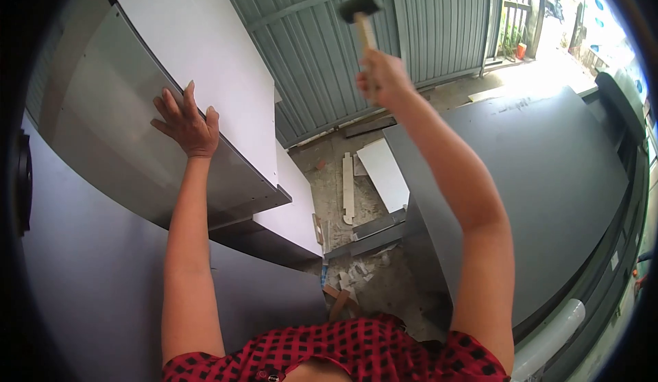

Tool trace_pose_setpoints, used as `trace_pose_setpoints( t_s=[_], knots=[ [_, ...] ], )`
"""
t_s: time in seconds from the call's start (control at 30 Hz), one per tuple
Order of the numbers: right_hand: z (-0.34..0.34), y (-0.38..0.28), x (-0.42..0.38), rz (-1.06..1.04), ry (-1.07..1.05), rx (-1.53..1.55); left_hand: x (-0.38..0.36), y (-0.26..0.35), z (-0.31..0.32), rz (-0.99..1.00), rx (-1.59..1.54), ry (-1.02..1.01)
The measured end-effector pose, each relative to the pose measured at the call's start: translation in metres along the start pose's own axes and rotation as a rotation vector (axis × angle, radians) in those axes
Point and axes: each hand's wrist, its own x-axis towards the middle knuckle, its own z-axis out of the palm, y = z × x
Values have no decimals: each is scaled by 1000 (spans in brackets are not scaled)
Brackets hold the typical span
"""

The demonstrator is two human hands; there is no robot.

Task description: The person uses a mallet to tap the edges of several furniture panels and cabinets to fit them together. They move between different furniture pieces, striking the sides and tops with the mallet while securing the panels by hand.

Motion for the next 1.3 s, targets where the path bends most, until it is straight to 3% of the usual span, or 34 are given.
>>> trace_pose_setpoints(
  t_s=[0.2, 0.6, 1.0, 1.3],
  knots=[
    [97, 83, 47, 67, -13, 45, 0, 0, 1, 2, -4, 20],
    [148, 249, 122, 393, -67, 93, -1, -2, 5, 13, -43, 25],
    [168, 269, 133, 497, -132, 137, -2, -4, 5, 18, -66, -7],
    [185, 244, 157, 393, -132, 144, -2, -5, 4, 20, -63, 4]
  ],
)
